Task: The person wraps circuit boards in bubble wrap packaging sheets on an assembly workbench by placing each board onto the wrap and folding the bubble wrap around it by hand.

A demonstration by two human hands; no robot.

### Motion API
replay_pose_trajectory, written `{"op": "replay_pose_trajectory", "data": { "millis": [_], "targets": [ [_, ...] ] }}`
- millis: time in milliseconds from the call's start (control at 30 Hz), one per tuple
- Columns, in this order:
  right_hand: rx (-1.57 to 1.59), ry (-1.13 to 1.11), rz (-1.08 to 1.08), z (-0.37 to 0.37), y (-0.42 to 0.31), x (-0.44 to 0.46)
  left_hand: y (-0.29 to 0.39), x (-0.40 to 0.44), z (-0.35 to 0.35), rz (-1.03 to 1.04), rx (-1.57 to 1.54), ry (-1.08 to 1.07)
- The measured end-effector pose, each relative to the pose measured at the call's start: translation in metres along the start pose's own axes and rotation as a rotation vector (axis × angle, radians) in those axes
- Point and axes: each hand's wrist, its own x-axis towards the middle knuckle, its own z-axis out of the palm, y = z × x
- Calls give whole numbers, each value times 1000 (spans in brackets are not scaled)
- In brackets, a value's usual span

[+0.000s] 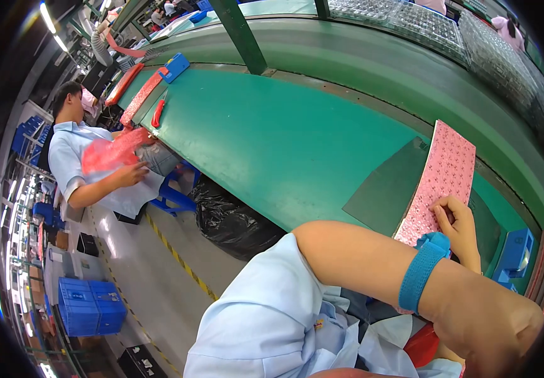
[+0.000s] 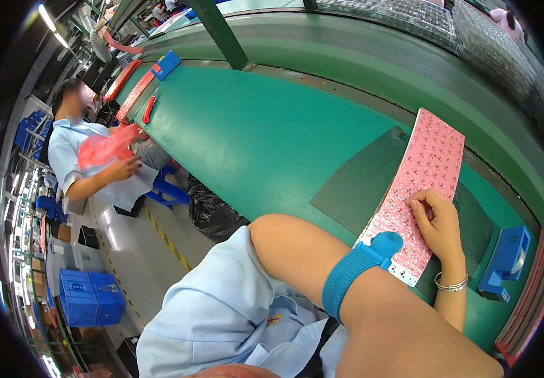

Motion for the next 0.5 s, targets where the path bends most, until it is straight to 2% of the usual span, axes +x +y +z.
{"op": "replay_pose_trajectory", "data": {
  "millis": [500],
  "targets": [
    [88,-1,16,2,1,-1,33,-11,0,-19,-24,-39]
  ]
}}
